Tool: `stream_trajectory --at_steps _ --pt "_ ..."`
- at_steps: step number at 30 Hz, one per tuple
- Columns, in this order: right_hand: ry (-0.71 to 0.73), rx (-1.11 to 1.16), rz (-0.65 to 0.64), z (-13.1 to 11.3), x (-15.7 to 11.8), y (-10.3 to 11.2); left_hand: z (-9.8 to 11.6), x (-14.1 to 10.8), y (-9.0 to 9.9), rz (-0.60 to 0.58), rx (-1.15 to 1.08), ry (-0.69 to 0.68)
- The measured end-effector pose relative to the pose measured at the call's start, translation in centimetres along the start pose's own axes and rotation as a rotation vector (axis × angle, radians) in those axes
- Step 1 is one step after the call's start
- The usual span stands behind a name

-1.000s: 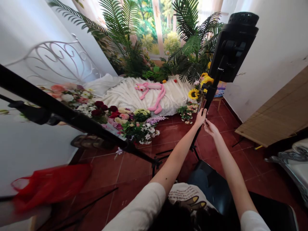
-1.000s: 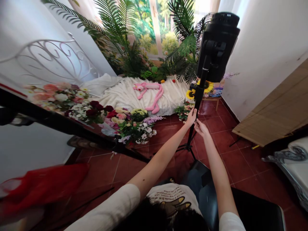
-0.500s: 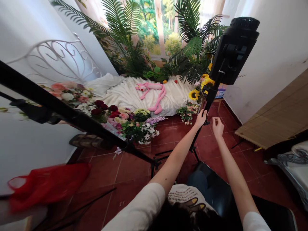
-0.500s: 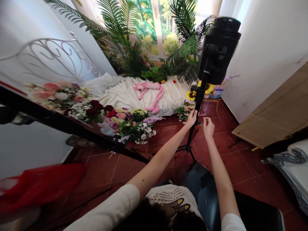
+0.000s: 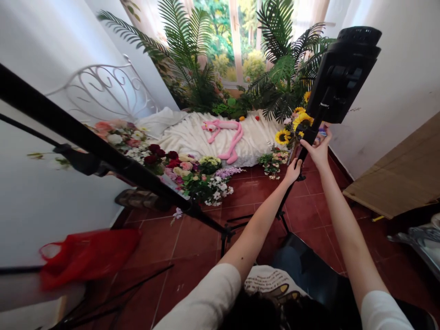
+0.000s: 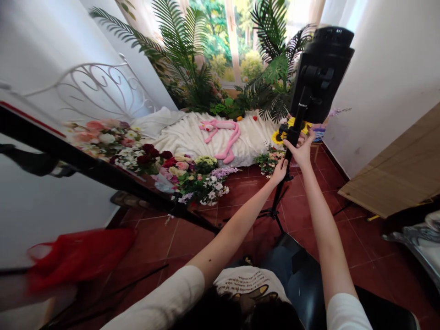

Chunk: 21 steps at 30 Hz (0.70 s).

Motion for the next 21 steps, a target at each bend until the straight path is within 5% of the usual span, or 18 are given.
stream_trajectory --at_steps 9,17,21 --pt "-0.238 0.166 -0.059 2.5 2.7 -2.5 0.0 0.0 -0.5 -0.074 0.060 0.006" --pt "-0.191 -0.216 0.413 2.8 0.4 -0.1 -3.0 -0.2 -0.4 -0.118 -0.077 0.284" --pt "-0.237 -0.275 0.449 5.0 -2.2 -0.4 -3.7 0.5 -0.6 -0.055 -0.245 0.233"
Point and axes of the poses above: each hand's wrist, its own x-axis towards the middle knuckle, its own y-axis out of the back of the hand, z = x × y, the point moved 10 cm from there along x, towards the middle knuckle, and after that the axes turned 14 degrees about -z, right-handed, at the moved point
